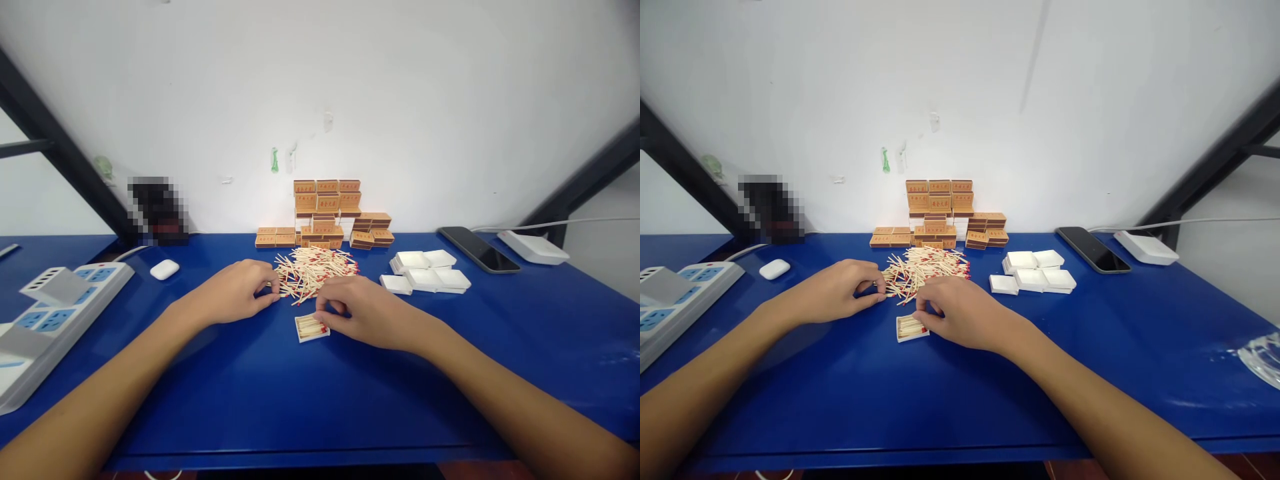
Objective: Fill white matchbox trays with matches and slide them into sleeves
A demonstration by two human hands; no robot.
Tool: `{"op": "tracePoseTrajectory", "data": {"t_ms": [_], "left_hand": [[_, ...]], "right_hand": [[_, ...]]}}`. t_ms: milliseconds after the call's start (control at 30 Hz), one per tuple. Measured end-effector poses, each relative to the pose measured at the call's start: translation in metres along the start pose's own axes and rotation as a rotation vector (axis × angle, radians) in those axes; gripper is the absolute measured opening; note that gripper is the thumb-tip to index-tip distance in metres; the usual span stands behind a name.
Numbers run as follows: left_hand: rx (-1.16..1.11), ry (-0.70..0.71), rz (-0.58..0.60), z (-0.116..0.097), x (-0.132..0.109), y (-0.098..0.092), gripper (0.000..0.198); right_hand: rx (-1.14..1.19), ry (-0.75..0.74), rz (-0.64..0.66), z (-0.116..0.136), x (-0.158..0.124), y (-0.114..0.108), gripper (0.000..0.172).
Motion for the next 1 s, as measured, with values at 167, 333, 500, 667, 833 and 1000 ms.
{"op": "tracePoseTrajectory", "data": {"t_ms": [167, 333, 500, 667, 833, 1000], "left_hand": [[-0.019, -0.009, 0.013, -0.002, 0.001, 0.001, 0.011], [-0.039, -0.018, 0.038, -0.001, 0.000, 0.002, 0.012], [-0.128, -0.029, 0.055, -0.010, -0.001, -0.003, 0.011], [-0.260, -0.022, -0.012, -0.043, -0.002, -0.003, 0.014], [-0.285, -0.043, -0.060, -0.061, -0.002, 0.014, 0.024], [-0.212, -0.090, -0.179, -0.043, 0.000, 0.005, 0.020]], "right_hand": [[-0.019, 0.008, -0.005, -0.001, 0.000, -0.002, 0.016], [-0.023, 0.013, -0.003, -0.001, 0.000, -0.004, 0.016], [-0.048, 0.018, -0.049, -0.003, 0.001, -0.009, 0.016], [-0.139, 0.067, -0.198, -0.013, 0.002, -0.020, 0.018], [-0.185, 0.100, -0.260, -0.017, 0.000, -0.025, 0.021], [-0.178, 0.096, -0.244, -0.015, 0.000, -0.024, 0.022]]}}
Point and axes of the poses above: each hand's wrist, its own x-axis towards the middle knuckle, its own y-axis out of the palm, z = x × y, the point moved 7 cm from there along x, towards the middle knuckle, and after that the axes turned 5 degrees about -z, right-handed, at the moved point
